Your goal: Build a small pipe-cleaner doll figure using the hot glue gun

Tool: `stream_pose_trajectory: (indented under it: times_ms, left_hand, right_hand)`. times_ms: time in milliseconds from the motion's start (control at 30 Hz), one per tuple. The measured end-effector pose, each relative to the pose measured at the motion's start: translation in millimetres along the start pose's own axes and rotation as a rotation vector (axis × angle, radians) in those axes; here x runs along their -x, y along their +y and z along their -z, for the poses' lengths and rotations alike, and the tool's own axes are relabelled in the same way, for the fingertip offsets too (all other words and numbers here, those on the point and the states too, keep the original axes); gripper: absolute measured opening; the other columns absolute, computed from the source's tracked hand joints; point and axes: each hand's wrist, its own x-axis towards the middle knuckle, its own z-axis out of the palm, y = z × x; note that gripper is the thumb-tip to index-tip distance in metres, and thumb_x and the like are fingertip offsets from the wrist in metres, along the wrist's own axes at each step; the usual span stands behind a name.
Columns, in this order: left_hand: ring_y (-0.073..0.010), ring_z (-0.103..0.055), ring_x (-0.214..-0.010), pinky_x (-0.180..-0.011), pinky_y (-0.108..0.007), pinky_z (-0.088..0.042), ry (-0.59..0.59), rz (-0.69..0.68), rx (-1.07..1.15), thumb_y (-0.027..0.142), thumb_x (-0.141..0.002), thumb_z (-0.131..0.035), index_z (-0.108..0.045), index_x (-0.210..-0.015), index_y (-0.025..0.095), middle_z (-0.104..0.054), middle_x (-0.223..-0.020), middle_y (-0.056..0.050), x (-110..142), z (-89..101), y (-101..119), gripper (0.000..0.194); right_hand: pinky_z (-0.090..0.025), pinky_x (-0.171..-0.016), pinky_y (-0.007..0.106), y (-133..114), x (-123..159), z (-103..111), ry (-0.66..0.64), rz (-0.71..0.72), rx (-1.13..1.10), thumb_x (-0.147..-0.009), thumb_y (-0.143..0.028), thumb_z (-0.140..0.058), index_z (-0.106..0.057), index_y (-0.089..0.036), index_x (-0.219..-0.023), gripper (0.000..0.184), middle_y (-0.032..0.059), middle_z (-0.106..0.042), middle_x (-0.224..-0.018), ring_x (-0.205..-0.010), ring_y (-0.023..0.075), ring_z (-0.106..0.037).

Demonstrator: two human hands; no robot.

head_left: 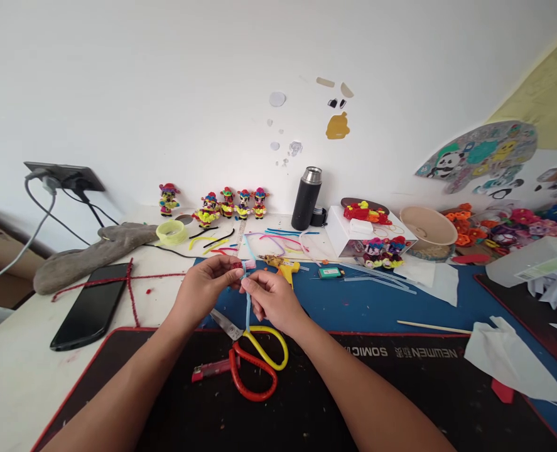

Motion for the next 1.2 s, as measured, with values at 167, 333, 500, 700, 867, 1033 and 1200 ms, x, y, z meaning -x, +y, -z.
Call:
stream_pose_trajectory:
  times_ms: [167, 333, 500, 700, 867, 1033, 1200]
  left_hand:
    - [-0.0177, -0.065, -0.062, -0.061, -0.028, -0.051, -0.008, 0.018, 0.051, 0.048, -0.059, -0.099, -0.077, -0.087, 0.017, -0.073, -0.071, -0.001, 1.2, -1.3, 0.9, 0.047]
    - [-0.0165, -0.063, -0.061, -0.059, -0.028, -0.049, -0.012, 0.017, 0.077, 0.048, -0.06, -0.099, -0.078, -0.083, 0.018, -0.072, -0.073, -0.002, 0.7, -2.1, -0.3, 0.044]
    - [-0.0155, -0.062, -0.063, -0.061, -0.027, -0.049, -0.008, 0.05, 0.139, 0.046, -0.057, -0.1, -0.08, -0.082, 0.018, -0.073, -0.076, -0.002, 1.2, -2.5, -1.0, 0.042]
    - [-0.0138, -0.06, -0.063, -0.06, -0.025, -0.048, -0.014, 0.084, 0.22, 0.045, -0.057, -0.101, -0.082, -0.082, 0.017, -0.073, -0.076, -0.003, 2.0, -3.0, -2.3, 0.042]
    - [-0.0145, -0.06, -0.064, -0.06, -0.026, -0.048, -0.021, 0.111, 0.242, 0.044, -0.057, -0.102, -0.083, -0.082, 0.017, -0.073, -0.075, -0.004, 1.8, -3.2, -3.2, 0.042]
    - [-0.0148, -0.061, -0.063, -0.059, -0.025, -0.047, -0.028, 0.131, 0.24, 0.045, -0.056, -0.101, -0.083, -0.082, 0.017, -0.072, -0.072, -0.004, 2.0, -4.4, -3.2, 0.042]
    - [-0.0159, -0.062, -0.063, -0.058, -0.026, -0.048, -0.026, 0.13, 0.233, 0.047, -0.057, -0.101, -0.081, -0.08, 0.017, -0.072, -0.071, -0.005, 1.8, -5.2, -4.1, 0.043]
  right_hand:
    - [-0.036, -0.043, 0.022, -2.8, 0.9, 0.6, 0.005, -0.005, 0.016, -0.093, -0.062, -0.066, -0.064, -0.019, -0.087, 0.043, -0.0096, -0.049, -0.046, -0.037, 0.009, -0.046]
    - [-0.036, -0.042, 0.022, -4.5, 1.3, 1.0, 0.002, -0.003, 0.011, -0.092, -0.064, -0.067, -0.065, -0.019, -0.088, 0.045, -0.0096, -0.049, -0.047, -0.037, 0.009, -0.046]
    - [-0.036, -0.042, 0.022, -3.2, 0.3, 2.0, 0.005, -0.005, 0.002, -0.092, -0.064, -0.067, -0.065, -0.019, -0.088, 0.045, -0.0097, -0.049, -0.047, -0.036, 0.009, -0.046]
    - [-0.036, -0.042, 0.022, 0.1, -1.5, 4.3, 0.019, -0.008, 0.016, -0.092, -0.064, -0.068, -0.065, -0.019, -0.088, 0.045, -0.009, -0.051, -0.047, -0.037, 0.0092, -0.047]
    - [-0.037, -0.041, 0.023, 0.9, -2.4, 5.2, 0.028, -0.012, 0.027, -0.092, -0.063, -0.069, -0.065, -0.02, -0.088, 0.044, -0.0084, -0.051, -0.05, -0.037, 0.0097, -0.047]
    - [-0.037, -0.041, 0.023, 1.6, -2.4, 4.7, 0.029, -0.011, 0.023, -0.091, -0.063, -0.07, -0.065, -0.02, -0.088, 0.043, -0.0082, -0.051, -0.051, -0.038, 0.0099, -0.047]
    - [-0.037, -0.042, 0.022, 1.4, -1.8, 4.6, 0.026, -0.012, 0.033, -0.091, -0.065, -0.068, -0.066, -0.02, -0.09, 0.046, -0.0089, -0.051, -0.05, -0.038, 0.0096, -0.047]
